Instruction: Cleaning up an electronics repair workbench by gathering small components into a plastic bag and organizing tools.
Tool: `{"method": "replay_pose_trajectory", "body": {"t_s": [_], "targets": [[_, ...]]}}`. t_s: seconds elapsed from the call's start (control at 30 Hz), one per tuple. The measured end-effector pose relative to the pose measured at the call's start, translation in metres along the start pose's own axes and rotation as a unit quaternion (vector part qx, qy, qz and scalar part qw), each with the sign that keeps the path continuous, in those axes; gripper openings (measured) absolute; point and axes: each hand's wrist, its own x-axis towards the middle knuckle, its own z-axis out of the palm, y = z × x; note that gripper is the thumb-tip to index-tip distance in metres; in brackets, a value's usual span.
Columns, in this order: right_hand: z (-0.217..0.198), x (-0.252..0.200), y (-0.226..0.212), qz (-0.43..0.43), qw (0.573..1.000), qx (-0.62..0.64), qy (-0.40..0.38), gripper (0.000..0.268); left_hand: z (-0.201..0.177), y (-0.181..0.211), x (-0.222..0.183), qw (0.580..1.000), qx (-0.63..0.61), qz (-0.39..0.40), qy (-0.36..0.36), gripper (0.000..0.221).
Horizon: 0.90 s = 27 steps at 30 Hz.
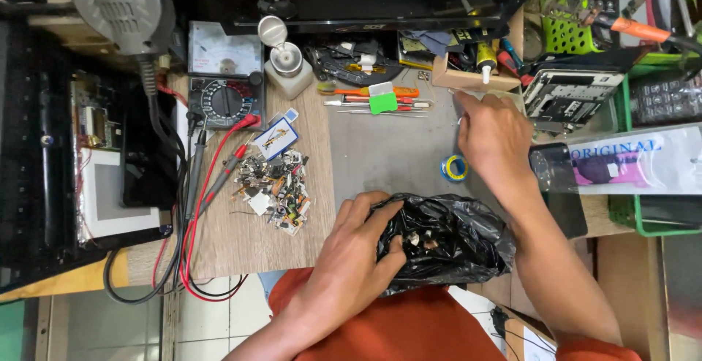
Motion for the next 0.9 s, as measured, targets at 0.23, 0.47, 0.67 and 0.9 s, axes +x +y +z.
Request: {"method": "replay_pose_trajectory", "body": {"t_s": [0.23, 0.47, 0.67, 0.9], "targets": [[0.012, -0.001, -0.005, -0.015, 0.999, 0.020, 0.031, 0.050, -0.005, -0.001, -0.003, 1.000, -0.002, 0.002, 0.009, 0.046], [0.012, -0.006, 0.014, -0.012, 0.991, 0.117, 0.061, 0.022, -0.005, -0.003, -0.001, 1.000, -0.004, 0.006, 0.013, 0.046], [0.024, -0.008, 0.006, 0.009, 0.993, 0.089, 0.075, 0.024, -0.004, -0.002, 0.000, 1.000, 0.005, 0.006, 0.005, 0.047], [0.037, -0.002, -0.004, 0.027, 0.983, 0.163, 0.085, 0.009, -0.003, -0.001, 0.000, 1.000, 0.012, 0.007, 0.012, 0.046]]}}
